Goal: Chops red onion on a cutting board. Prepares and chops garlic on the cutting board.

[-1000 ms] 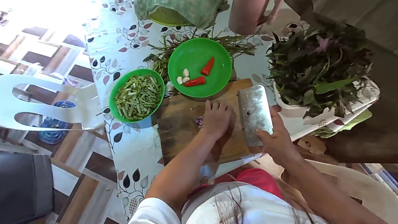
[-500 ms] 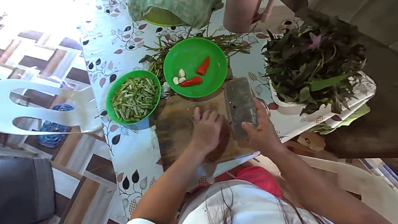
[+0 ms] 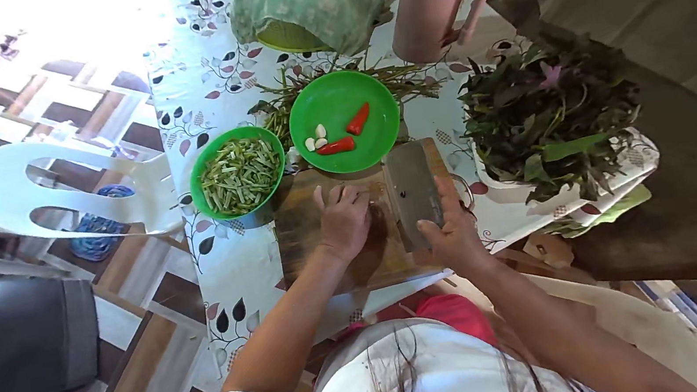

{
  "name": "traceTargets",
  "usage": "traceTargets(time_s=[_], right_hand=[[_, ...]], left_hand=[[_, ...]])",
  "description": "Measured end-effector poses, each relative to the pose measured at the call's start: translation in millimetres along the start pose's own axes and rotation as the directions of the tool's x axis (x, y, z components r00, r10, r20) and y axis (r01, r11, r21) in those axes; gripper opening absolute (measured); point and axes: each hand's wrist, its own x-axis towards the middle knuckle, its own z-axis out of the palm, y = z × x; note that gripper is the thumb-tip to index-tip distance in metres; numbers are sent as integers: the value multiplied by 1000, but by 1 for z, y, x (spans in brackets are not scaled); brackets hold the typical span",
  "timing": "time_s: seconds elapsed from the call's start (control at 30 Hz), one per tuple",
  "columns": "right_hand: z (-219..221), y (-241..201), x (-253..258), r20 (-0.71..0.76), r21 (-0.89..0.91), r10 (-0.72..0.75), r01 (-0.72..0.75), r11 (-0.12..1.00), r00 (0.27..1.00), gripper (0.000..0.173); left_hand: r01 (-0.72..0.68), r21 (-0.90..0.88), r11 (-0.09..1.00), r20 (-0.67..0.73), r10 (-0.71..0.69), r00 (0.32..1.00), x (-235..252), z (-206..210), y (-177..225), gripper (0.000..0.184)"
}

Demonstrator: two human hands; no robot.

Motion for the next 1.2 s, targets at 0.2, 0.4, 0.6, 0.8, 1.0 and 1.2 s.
traceTargets(time_s=[0.2,0.4,0.6,0.8,1.0,1.2], right_hand=[[22,-6,6,84,-127,12,-1,992,996,75],[28,-18,22,-32,-17,-6,5,1000,999,74],[4,-20,24,-96,148,76,-61,987,993,76],[-1,-13,12,176,548,223,-283,787,959,55],[4,-10,9,188,510,150,-227,830,971,62],[16,-8,36,37,337,-29,15,941,999,69]], left_hand=[[-1,-345,939,-105,-38,994,4,1,21,42],[-211,-291,933,-173,165,971,-21,-1,10,22],[-67,-163,984,-58,58,997,-9,-9,-11,6],[547,-828,121,437,-471,766,47,-27,16,45],[431,-828,-359,560,-554,616,60,-34,26,35],[517,-789,-332,611,-513,603,32,-37,33,29]])
